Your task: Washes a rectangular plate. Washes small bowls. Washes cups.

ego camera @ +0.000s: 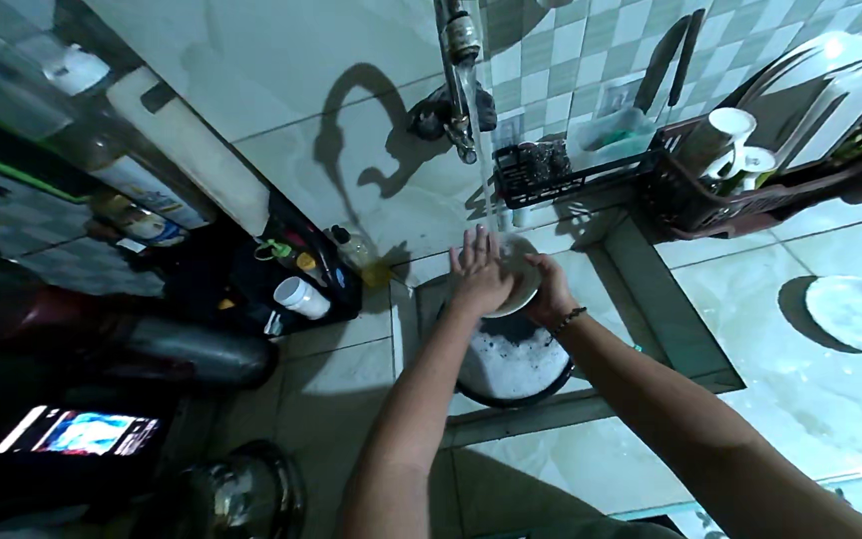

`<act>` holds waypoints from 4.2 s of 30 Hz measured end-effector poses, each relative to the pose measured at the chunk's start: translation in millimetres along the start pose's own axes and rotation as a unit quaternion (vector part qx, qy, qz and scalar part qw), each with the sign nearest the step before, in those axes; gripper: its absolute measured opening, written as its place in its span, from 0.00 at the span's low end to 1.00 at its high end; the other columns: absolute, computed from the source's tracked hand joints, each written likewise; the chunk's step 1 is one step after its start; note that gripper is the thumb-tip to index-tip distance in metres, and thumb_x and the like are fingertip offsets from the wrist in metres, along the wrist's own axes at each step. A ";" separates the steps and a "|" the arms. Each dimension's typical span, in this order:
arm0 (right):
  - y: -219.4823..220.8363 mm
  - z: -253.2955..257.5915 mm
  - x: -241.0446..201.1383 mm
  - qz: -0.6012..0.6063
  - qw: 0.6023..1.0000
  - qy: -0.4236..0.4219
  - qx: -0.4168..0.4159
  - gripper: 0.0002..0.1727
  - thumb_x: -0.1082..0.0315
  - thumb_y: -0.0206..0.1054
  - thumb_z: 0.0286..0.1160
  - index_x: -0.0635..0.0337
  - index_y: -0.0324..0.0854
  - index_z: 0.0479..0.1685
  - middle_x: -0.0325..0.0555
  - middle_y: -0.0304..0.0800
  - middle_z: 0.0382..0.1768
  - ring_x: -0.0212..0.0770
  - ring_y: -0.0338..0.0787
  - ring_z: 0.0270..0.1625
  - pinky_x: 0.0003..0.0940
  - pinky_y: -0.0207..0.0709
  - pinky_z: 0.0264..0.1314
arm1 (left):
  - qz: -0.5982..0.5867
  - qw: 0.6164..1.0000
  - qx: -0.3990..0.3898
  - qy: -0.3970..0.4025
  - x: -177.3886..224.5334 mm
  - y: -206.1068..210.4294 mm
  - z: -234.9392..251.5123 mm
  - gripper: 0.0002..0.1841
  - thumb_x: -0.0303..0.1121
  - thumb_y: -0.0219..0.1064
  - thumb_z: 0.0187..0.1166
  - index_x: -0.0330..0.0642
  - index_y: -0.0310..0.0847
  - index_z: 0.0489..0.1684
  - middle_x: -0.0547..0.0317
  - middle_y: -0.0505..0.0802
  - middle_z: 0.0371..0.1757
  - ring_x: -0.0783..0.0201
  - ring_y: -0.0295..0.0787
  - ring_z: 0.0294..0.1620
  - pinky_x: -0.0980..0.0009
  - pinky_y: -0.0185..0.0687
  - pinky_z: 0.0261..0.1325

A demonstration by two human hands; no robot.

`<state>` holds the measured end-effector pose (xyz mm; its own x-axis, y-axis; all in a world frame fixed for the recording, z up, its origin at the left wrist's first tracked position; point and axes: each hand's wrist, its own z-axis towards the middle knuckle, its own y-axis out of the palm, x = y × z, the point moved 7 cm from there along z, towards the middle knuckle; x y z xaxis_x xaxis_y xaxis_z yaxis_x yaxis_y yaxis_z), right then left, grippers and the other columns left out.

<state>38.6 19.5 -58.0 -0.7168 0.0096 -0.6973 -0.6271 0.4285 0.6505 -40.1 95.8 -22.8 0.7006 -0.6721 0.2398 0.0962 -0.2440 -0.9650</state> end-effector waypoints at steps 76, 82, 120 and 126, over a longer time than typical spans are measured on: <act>-361.4 93.8 -467.8 -0.949 0.312 -0.019 -0.039 0.30 0.81 0.76 0.60 0.46 0.87 0.65 0.69 0.81 0.66 0.76 0.76 0.74 0.76 0.77 0.55 | -0.548 0.696 0.262 -0.382 45.0 48.5 -11.5 0.18 0.24 0.63 0.83 0.29 0.73 0.70 0.47 0.88 0.56 0.64 0.90 0.49 0.68 0.88 0.53; -381.1 107.7 -464.5 -0.945 0.325 -0.015 -0.032 0.29 0.80 0.74 0.64 0.45 0.86 0.67 0.67 0.80 0.70 0.75 0.74 0.76 0.77 0.75 0.55 | -0.532 0.706 0.261 -0.388 49.8 45.7 -11.3 0.18 0.25 0.62 0.84 0.29 0.73 0.70 0.46 0.87 0.58 0.64 0.90 0.50 0.70 0.88 0.54; -572.1 -151.7 -325.2 -0.657 0.678 0.147 0.295 0.34 0.51 0.74 0.77 0.61 0.74 0.78 0.70 0.87 0.58 0.67 0.90 0.53 0.67 0.81 0.55 | -0.591 0.680 0.266 -0.343 34.2 27.9 3.7 0.18 0.22 0.54 0.88 0.31 0.67 0.74 0.48 0.85 0.62 0.64 0.88 0.55 0.71 0.86 0.59; -572.1 -162.7 -280.0 -0.470 0.800 0.075 0.364 0.26 0.71 0.68 0.80 0.65 0.71 0.76 0.65 0.85 0.59 0.55 0.90 0.47 0.53 0.86 0.46 | -0.615 0.671 0.254 -0.326 19.6 25.0 6.6 0.17 0.24 0.54 0.90 0.34 0.67 0.75 0.50 0.85 0.62 0.65 0.89 0.56 0.71 0.85 0.59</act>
<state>548.3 -375.4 -186.0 -0.0958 -0.7120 -0.6956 -0.6061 0.5961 -0.5266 -19.3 81.1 -42.9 0.0135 0.3083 0.9512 0.9984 0.0472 -0.0295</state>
